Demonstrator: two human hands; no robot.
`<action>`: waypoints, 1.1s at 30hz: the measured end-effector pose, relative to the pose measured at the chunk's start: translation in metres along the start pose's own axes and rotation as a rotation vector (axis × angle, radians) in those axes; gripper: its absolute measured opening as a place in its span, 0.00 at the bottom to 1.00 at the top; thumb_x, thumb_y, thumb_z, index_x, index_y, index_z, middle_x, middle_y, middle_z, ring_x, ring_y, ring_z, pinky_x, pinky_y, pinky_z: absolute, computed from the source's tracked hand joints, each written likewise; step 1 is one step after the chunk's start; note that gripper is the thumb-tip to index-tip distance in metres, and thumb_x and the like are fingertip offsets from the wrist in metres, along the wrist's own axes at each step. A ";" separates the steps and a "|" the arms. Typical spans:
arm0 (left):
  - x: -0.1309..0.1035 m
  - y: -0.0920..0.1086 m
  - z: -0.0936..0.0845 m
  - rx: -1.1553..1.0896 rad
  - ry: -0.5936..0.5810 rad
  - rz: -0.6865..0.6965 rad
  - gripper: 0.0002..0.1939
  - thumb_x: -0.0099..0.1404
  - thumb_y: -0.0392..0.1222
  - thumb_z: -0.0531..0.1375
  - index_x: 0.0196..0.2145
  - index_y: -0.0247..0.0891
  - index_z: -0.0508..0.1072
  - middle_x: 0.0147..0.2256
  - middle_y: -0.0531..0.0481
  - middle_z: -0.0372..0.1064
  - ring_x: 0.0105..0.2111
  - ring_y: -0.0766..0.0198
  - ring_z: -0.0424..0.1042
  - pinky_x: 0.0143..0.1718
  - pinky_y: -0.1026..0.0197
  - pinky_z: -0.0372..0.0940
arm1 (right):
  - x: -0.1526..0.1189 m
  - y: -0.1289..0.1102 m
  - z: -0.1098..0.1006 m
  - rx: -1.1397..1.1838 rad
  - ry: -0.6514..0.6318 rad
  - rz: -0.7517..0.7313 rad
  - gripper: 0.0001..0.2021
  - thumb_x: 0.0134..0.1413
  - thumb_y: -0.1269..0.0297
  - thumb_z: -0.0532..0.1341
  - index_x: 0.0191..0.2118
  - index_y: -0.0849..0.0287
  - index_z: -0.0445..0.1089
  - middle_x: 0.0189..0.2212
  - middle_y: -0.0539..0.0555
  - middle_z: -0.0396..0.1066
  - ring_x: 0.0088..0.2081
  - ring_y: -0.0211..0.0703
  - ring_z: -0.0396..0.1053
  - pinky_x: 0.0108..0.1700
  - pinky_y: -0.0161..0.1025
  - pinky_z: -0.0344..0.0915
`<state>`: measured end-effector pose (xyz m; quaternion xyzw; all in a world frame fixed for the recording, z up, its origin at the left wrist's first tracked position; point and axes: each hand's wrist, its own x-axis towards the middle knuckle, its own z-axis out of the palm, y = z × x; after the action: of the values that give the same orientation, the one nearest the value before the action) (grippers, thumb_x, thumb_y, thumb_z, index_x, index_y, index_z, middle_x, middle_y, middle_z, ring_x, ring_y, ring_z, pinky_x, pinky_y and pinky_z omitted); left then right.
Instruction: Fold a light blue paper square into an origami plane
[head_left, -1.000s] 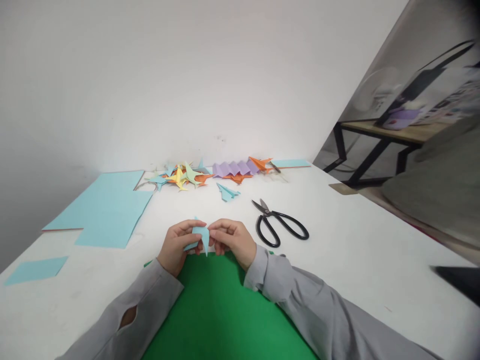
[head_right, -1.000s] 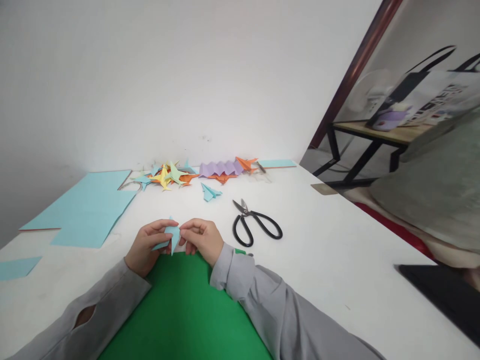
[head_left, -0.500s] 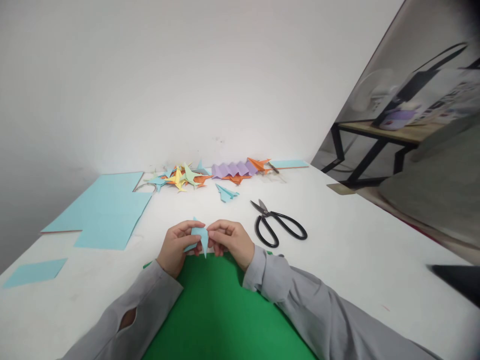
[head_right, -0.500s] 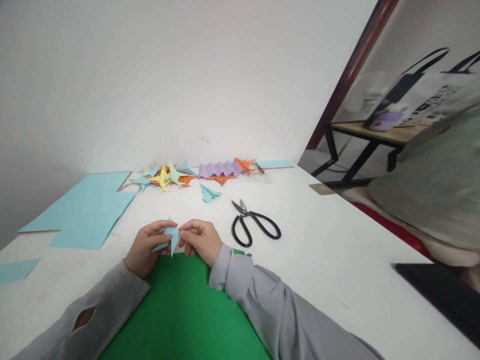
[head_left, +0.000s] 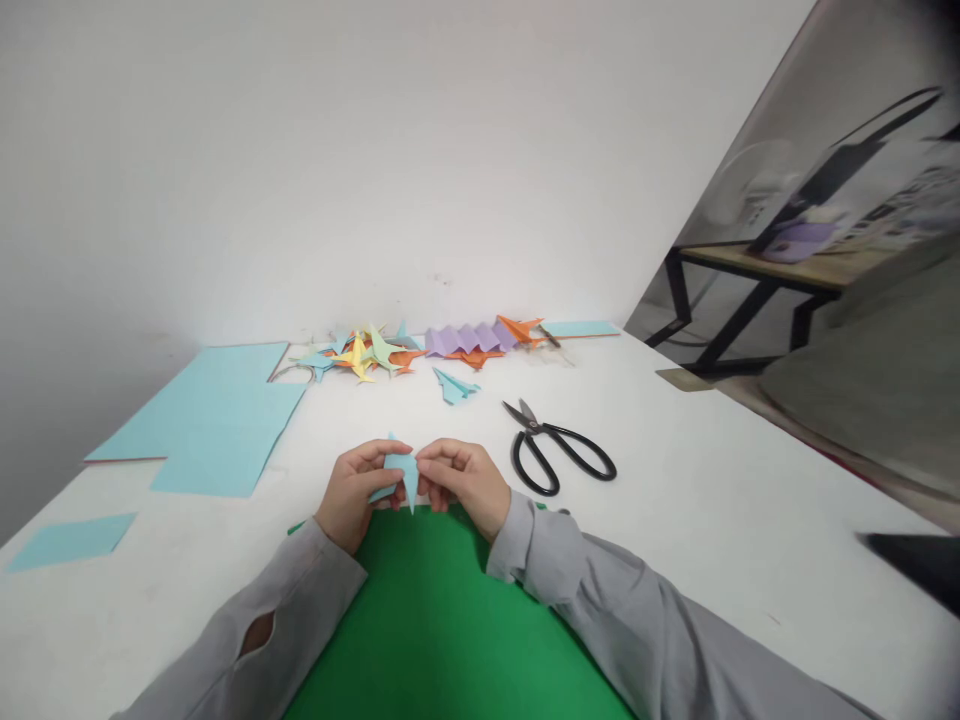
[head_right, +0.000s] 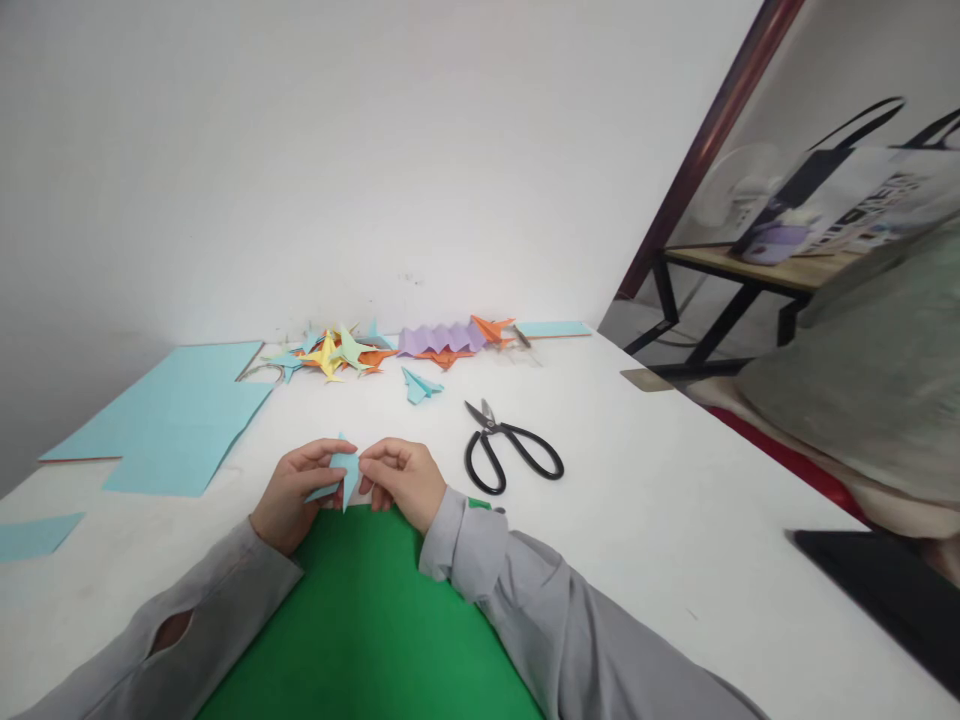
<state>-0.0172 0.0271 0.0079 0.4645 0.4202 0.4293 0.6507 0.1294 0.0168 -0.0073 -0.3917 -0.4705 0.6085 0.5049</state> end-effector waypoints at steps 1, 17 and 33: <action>0.000 0.000 0.000 -0.002 -0.002 0.001 0.12 0.44 0.34 0.61 0.31 0.34 0.72 0.14 0.56 0.63 0.15 0.70 0.62 0.17 0.67 0.55 | 0.000 0.000 0.000 0.001 0.000 0.000 0.09 0.40 0.62 0.62 0.26 0.63 0.67 0.14 0.46 0.67 0.12 0.30 0.61 0.13 0.27 0.53; 0.001 -0.003 -0.001 -0.014 -0.004 0.008 0.12 0.45 0.34 0.61 0.31 0.34 0.72 0.14 0.56 0.63 0.15 0.71 0.62 0.16 0.68 0.54 | -0.001 -0.002 0.000 -0.003 0.000 0.002 0.09 0.41 0.61 0.62 0.26 0.63 0.67 0.14 0.46 0.67 0.12 0.30 0.61 0.14 0.28 0.53; 0.001 -0.001 -0.001 -0.021 -0.004 0.012 0.12 0.44 0.33 0.62 0.31 0.34 0.72 0.14 0.56 0.63 0.14 0.71 0.61 0.16 0.68 0.54 | -0.001 -0.001 0.000 0.013 -0.007 0.001 0.10 0.41 0.60 0.61 0.26 0.63 0.66 0.14 0.46 0.68 0.12 0.30 0.61 0.13 0.27 0.52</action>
<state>-0.0181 0.0278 0.0061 0.4609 0.4118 0.4366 0.6537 0.1297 0.0158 -0.0060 -0.3866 -0.4681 0.6132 0.5054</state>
